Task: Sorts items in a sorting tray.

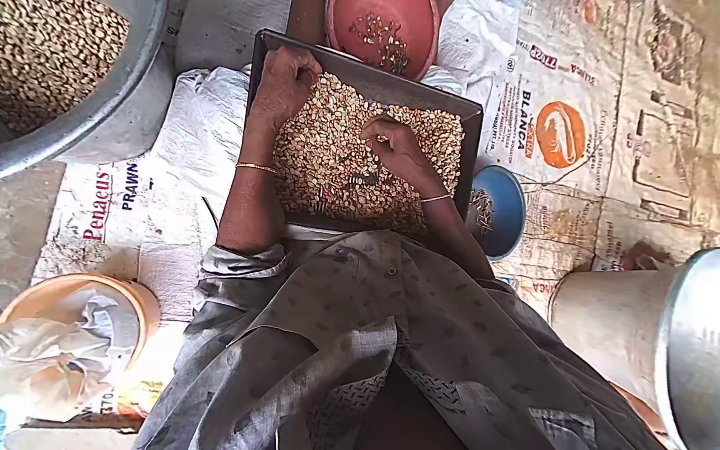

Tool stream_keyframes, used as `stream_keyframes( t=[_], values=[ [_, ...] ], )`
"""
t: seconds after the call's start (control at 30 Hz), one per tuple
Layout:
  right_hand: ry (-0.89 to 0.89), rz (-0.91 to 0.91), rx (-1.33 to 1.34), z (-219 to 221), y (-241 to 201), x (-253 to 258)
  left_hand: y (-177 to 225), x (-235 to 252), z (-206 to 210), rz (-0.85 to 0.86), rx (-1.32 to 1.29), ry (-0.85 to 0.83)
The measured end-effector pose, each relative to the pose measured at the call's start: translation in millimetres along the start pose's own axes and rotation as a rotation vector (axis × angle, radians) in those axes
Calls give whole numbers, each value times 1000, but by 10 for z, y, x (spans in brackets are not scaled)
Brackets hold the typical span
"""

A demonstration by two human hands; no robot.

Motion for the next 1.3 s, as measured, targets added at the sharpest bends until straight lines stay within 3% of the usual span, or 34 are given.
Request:
stream_keyframes(
  t=[0.1,0.17,0.3,0.4,0.5,0.63,0.7,0.8,0.87,1.07,1.2,1.3],
  values=[
    [-70,-97,-88,307,-44,184,-19,10,5,5,14,-6],
    [-93,-61,-179,388,72,194,-25,20,15,3,26,-17],
    [-39,239,-311,-36,526,-29,-5,17,27,6,42,-24],
    [-185,373,-266,-246,748,-324,30,12,27,17,62,-27],
    [-257,295,-30,-279,626,-472,38,11,36,32,59,-27],
    [-33,118,-20,-206,219,-179,55,6,44,45,53,-13],
    [3,-36,3,53,-130,13,44,21,57,71,48,-2],
    [-120,-231,-106,610,-524,159,76,23,86,154,45,-10],
    [-164,-198,-217,736,-441,189,126,13,103,211,37,-27],
    [-158,218,-267,91,344,-104,109,27,184,125,115,-120],
    [-355,207,37,93,284,-309,89,28,175,113,127,-97],
    [-248,108,66,48,76,-67,65,28,179,103,109,-89]
  ],
)
Point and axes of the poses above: each hand's wrist, its own x-axis towards the middle knuckle, its own z-axis out of the palm, y = z × x, the point moved 9 cm from there along x, towards the middle knuckle, and after that the axes turned 3 degrees about -x, right-handed, at the moved point
